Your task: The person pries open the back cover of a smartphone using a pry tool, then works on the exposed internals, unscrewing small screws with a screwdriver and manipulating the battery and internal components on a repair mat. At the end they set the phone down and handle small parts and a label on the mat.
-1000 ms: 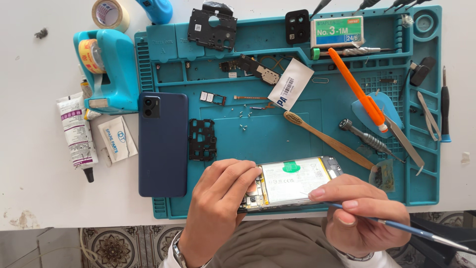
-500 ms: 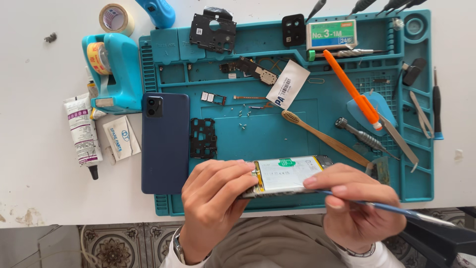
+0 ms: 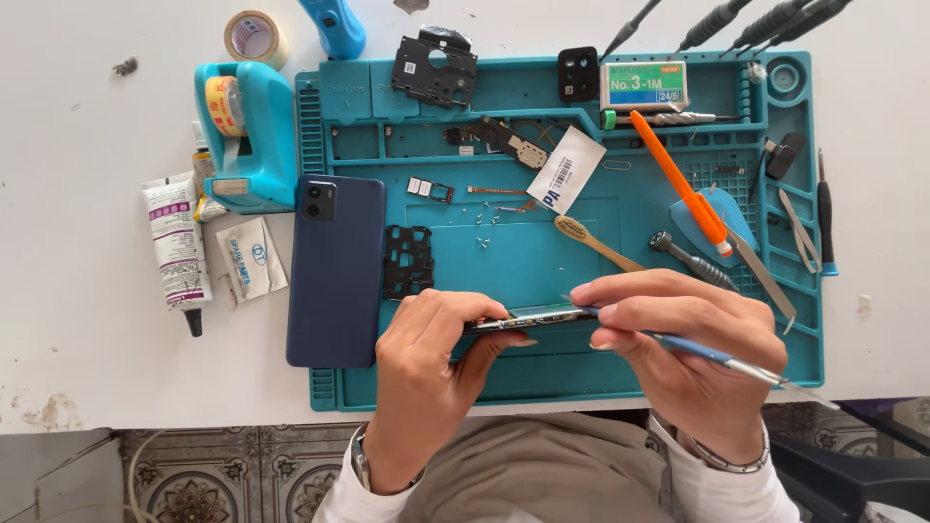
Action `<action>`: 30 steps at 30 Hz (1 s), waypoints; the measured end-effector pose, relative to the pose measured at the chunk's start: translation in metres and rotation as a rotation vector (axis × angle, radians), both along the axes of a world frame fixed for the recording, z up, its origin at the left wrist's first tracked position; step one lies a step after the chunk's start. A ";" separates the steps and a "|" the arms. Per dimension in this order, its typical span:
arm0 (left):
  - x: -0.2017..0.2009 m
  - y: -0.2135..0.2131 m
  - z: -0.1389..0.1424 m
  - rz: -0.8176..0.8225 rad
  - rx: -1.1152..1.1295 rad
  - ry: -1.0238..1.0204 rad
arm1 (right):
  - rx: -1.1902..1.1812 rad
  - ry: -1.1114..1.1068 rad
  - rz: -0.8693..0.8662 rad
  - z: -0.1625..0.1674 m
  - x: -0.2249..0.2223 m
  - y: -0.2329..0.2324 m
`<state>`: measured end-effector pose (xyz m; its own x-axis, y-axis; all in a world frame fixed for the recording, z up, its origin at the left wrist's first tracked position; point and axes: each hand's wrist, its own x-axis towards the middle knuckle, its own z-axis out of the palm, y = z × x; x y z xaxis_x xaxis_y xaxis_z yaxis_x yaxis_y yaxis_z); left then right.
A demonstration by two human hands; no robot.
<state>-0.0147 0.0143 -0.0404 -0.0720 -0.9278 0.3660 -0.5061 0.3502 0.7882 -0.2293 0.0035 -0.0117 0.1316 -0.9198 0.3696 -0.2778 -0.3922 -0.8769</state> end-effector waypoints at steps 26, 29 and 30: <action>0.001 -0.001 0.000 -0.014 -0.028 0.017 | 0.003 -0.029 -0.048 -0.014 -0.009 0.009; 0.001 0.000 0.001 -0.019 -0.028 0.021 | -0.003 -0.022 -0.036 -0.014 -0.009 0.010; 0.001 0.000 0.001 -0.019 -0.028 0.021 | 0.011 -0.016 -0.049 -0.014 -0.009 0.010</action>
<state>-0.0133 0.0141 -0.0390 -0.0815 -0.9157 0.3936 -0.4825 0.3818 0.7883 -0.2379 0.0140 -0.0257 0.0806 -0.9290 0.3613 -0.2828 -0.3688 -0.8854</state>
